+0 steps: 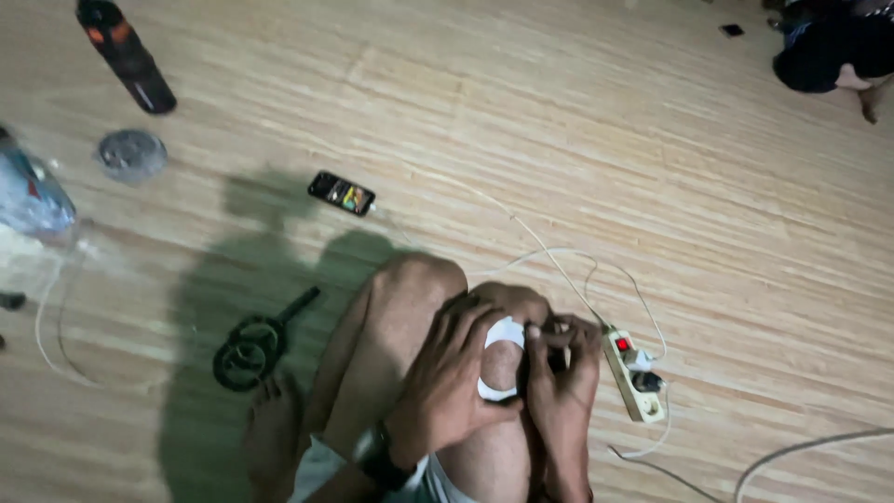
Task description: The person sits on the floor and uses a small tool to file the edges of a motorcycle clutch plate after applying a template.
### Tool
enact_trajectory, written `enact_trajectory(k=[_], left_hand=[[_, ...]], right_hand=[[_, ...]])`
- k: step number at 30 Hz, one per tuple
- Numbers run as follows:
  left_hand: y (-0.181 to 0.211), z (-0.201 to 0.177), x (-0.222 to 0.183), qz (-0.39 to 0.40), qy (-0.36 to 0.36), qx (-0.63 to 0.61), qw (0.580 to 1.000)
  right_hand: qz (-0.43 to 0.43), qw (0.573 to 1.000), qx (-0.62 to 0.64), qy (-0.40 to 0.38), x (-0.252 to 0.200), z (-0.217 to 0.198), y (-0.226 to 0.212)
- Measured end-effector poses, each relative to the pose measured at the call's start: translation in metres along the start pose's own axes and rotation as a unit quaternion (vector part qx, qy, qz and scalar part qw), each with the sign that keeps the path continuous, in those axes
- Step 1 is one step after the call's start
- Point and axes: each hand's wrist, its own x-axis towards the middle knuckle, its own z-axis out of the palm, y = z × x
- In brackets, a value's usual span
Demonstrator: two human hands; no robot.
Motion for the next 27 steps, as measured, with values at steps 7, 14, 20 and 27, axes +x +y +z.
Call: enact_trajectory(k=[7,14,20,27], left_hand=[[0.005,-0.004,-0.004,0.013,0.020,-0.026,0.999],[0.003,-0.007,0.002,0.025,0.005,0.004,1.000],[0.005,-0.006,-0.012,0.001,-0.006,0.004,1.000],[0.005,-0.003,-0.006,-0.001,-0.003,-0.023,1.000]], right_hand=[[0.023,0.997,-0.072,0.012,-0.013,-0.001,0.003],[0.014,0.998,-0.056,0.017,-0.020,-0.008,0.011],[0.046,0.999,-0.027,0.008,-0.030,-0.005,0.005],[0.049,0.999,0.008,0.013,-0.035,-0.008,0.013]])
